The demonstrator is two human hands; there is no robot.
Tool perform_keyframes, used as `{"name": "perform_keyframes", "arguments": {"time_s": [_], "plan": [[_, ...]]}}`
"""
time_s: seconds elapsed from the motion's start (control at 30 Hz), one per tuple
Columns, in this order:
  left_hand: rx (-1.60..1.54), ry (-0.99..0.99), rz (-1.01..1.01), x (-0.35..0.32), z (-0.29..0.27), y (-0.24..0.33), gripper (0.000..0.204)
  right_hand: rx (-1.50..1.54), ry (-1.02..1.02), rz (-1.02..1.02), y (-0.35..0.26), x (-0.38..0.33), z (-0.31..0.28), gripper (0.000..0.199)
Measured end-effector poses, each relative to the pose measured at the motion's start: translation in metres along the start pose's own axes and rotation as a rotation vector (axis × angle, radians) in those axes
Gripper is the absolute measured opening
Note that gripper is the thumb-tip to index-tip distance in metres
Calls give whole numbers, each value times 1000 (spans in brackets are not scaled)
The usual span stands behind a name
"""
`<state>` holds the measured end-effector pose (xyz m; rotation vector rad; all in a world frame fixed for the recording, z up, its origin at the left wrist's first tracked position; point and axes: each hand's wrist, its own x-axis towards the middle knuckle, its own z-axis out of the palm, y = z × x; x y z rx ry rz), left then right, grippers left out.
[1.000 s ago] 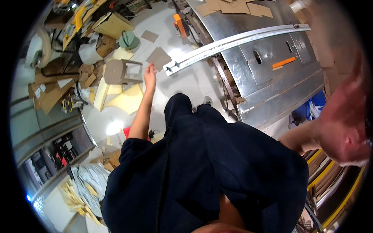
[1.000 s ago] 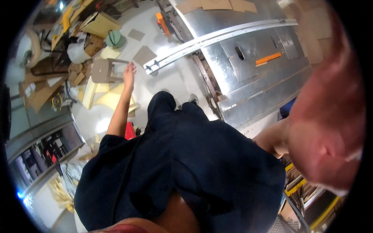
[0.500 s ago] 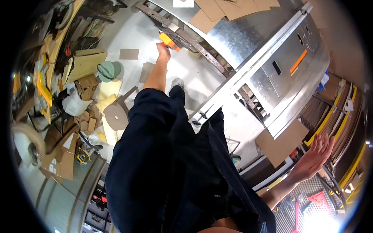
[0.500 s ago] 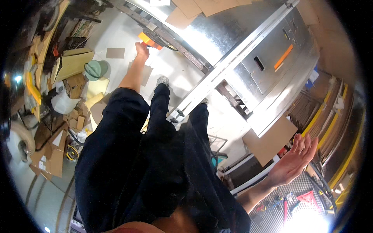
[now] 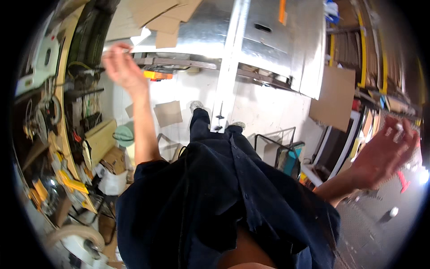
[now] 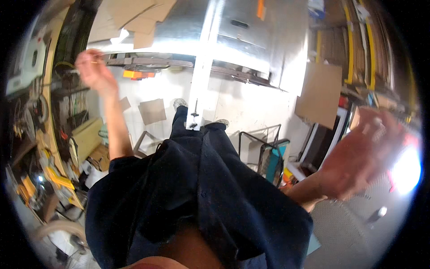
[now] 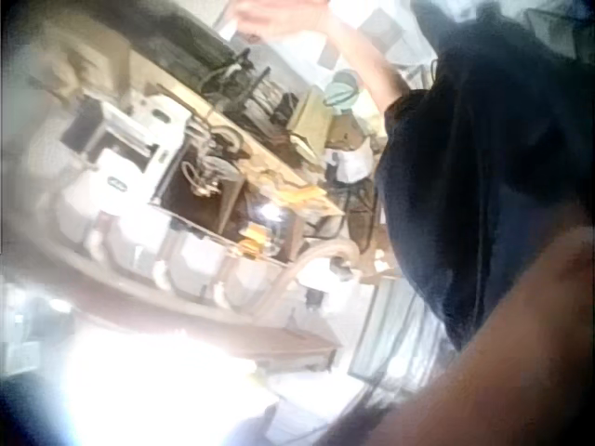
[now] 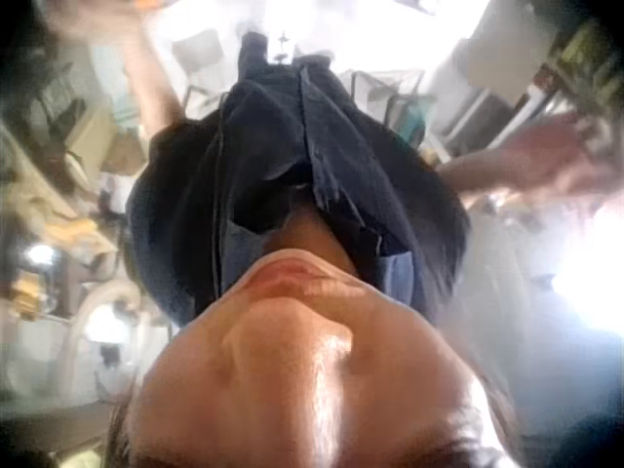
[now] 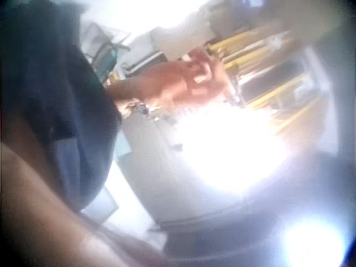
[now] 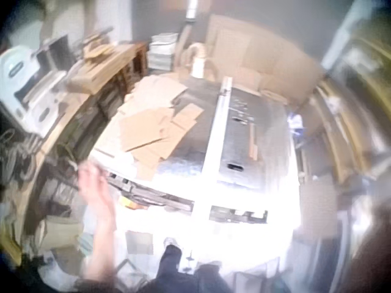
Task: The person measures a cardboard box and cuts cardboard pieces using a table saw. They repeatedly measure the box and cut pieces to size, then assemble the box by fitting the cut pieces into the box structure.
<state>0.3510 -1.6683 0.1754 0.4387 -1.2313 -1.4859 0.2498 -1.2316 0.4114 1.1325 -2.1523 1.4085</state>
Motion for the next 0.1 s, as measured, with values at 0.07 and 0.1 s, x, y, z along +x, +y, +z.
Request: {"name": "perform_keyframes", "arguments": {"time_s": [0.07,0.1], "plan": [[-20,-400,430,26,37,82,23,162,88,-162,-30,-12,-43,58],[-135,-476,517,27,47,123,34,210,109,-238,-48,-16,-61,57]]}}
